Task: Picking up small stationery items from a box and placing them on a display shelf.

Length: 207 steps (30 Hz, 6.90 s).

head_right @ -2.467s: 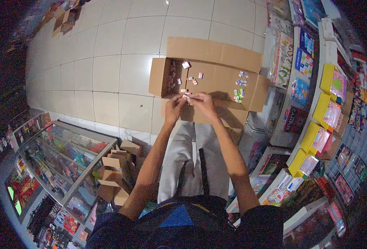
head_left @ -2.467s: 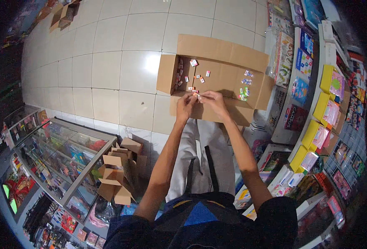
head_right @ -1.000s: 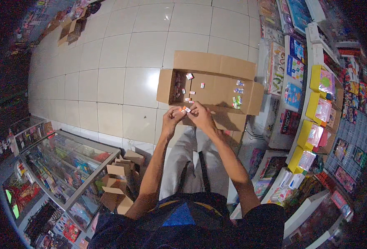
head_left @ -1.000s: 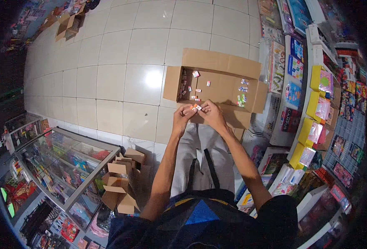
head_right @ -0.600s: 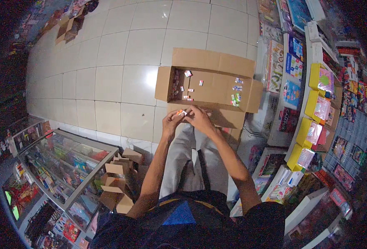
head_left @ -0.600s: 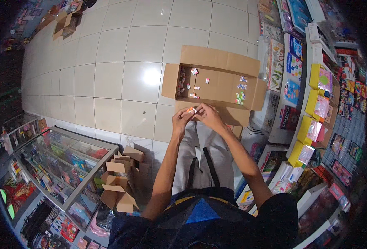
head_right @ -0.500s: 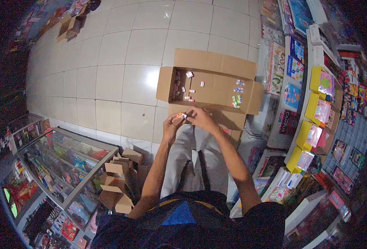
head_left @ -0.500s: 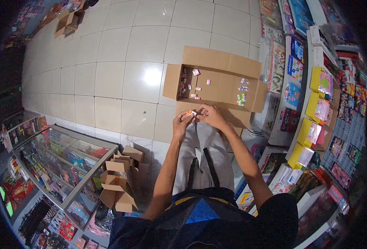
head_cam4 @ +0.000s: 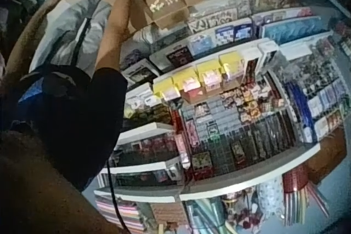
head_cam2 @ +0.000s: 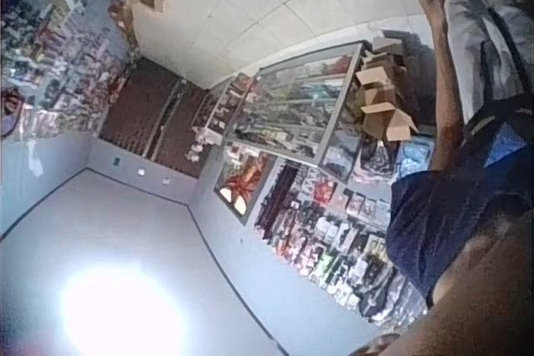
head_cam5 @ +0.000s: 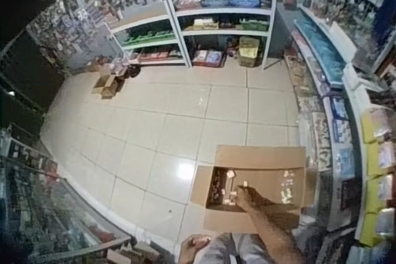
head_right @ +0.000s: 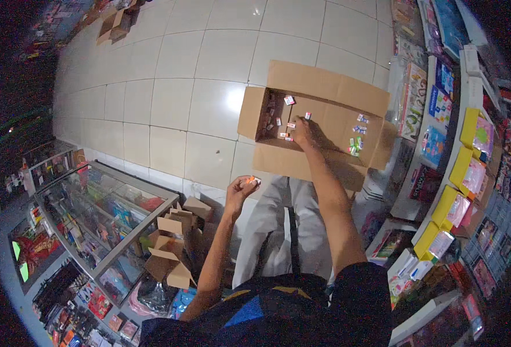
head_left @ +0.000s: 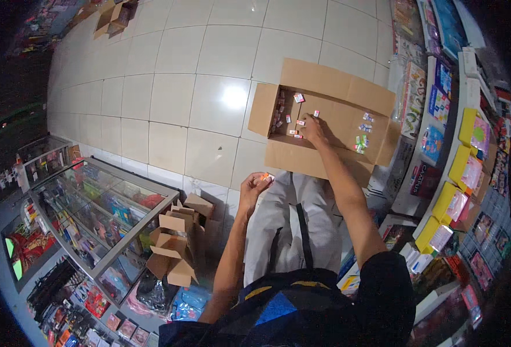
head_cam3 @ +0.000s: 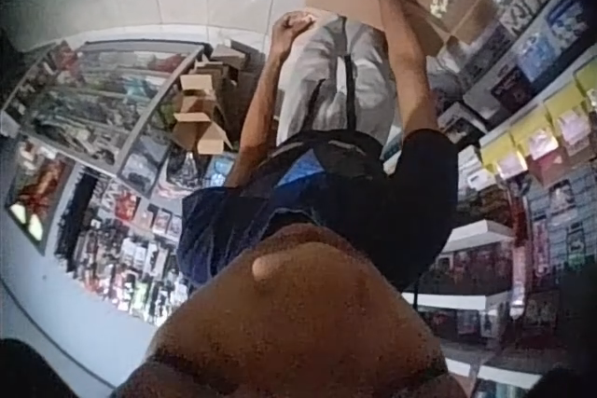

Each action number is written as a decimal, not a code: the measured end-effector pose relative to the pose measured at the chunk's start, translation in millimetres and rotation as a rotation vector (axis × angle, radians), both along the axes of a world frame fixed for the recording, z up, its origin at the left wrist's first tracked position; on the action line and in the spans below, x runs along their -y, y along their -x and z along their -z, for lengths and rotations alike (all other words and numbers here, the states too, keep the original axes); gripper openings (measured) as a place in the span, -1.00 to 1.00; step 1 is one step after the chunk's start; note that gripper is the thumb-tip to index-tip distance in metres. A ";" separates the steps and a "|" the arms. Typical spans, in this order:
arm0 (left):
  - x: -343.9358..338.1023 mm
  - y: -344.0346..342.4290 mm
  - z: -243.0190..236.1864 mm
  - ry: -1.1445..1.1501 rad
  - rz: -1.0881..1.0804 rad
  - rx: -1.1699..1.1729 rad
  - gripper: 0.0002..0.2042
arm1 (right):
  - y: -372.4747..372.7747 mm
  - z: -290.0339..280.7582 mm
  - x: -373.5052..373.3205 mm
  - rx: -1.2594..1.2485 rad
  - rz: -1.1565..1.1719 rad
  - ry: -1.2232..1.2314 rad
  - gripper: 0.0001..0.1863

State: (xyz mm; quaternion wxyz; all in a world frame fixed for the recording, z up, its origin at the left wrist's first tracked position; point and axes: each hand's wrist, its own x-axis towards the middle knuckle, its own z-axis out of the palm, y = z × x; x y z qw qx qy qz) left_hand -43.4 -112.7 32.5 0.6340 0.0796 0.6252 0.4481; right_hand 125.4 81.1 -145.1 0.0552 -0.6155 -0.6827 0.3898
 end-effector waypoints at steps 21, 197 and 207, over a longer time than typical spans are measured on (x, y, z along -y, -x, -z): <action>-24.7 -41.2 -43.4 -0.065 0.070 0.206 -0.77 | -41.5 -176.7 65.1 -0.739 0.339 0.166 -0.79; 209.5 -594.9 -32.2 -1.811 1.770 -0.132 -0.76 | -527.5 -246.5 567.6 0.775 0.952 -0.195 -0.84; 227.2 -640.3 -38.6 -1.925 2.224 -0.936 -0.37 | -514.1 -217.8 587.0 0.894 0.898 -0.439 -0.62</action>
